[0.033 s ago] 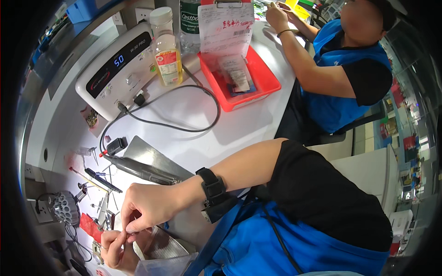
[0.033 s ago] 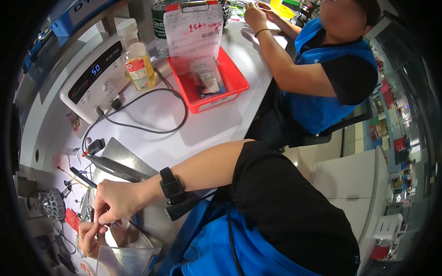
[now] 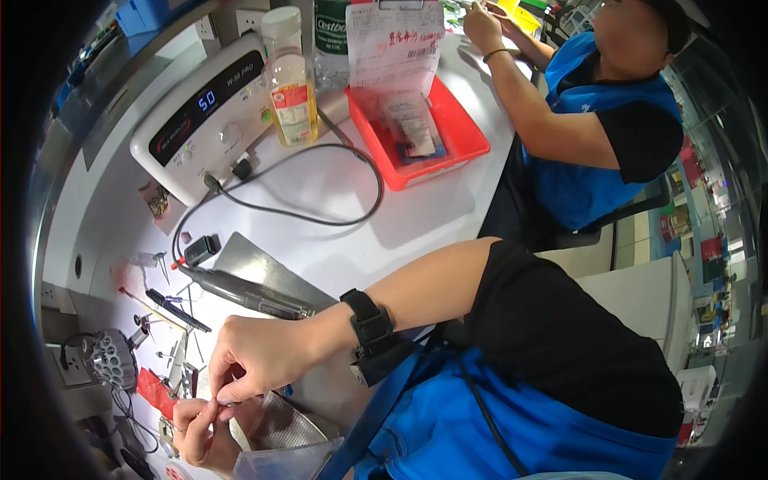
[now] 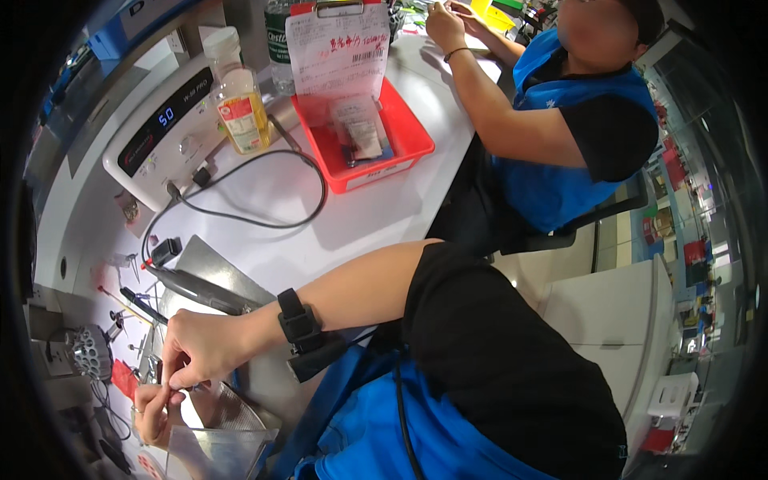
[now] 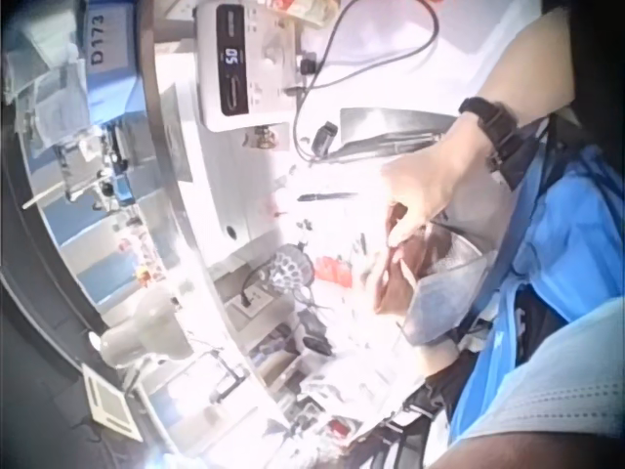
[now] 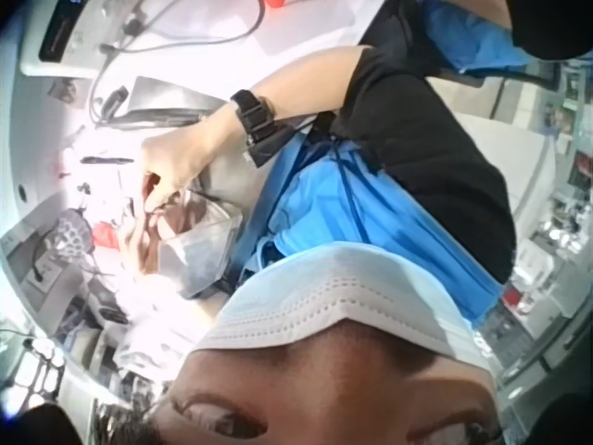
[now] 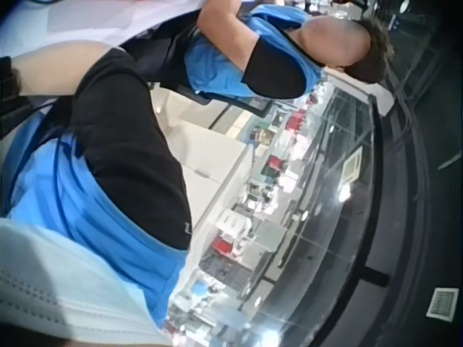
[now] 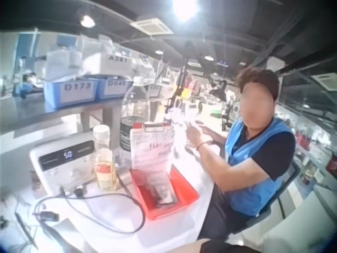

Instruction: Refining and polishing a small dental crown using a hand-held rotary tool at a workstation.

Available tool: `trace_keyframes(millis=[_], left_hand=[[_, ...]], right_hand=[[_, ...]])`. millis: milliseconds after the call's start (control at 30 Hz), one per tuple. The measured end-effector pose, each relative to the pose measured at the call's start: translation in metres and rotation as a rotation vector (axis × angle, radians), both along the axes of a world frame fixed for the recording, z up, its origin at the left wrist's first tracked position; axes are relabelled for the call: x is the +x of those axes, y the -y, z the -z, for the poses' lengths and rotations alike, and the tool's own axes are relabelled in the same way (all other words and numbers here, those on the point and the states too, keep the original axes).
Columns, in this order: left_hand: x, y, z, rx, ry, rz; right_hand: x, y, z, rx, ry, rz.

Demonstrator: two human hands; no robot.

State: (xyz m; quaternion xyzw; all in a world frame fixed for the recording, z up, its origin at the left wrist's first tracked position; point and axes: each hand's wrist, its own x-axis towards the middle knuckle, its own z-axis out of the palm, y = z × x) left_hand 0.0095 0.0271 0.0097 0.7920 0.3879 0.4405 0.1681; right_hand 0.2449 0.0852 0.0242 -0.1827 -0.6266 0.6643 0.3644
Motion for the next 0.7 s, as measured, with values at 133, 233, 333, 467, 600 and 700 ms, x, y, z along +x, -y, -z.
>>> trace_keyframes(millis=[133,233,333,467,600,700], left_hand=[[0.004,-0.005,0.008,0.029,0.059,-0.005],[-0.005,0.004,0.002,-0.017,0.04,-0.041],[0.002,0.011,-0.005,0.038,-0.003,-0.187],[0.007,0.013,-0.016,-0.084,0.04,-0.19],[0.021,0.0,-0.001,-0.182,0.272,-0.069],[0.015,0.004,-0.009,-0.119,0.192,-0.105]], right_hand=[[-0.004,-0.003,0.011,0.19,-0.026,0.14],[-0.015,-0.001,0.018,0.286,-0.026,0.167],[-0.025,-0.002,0.023,0.42,-0.085,0.212],[-0.023,0.002,0.015,0.415,-0.003,0.226],[-0.008,0.002,0.012,0.325,0.168,0.181],[-0.017,0.004,0.013,0.28,0.157,0.135]])
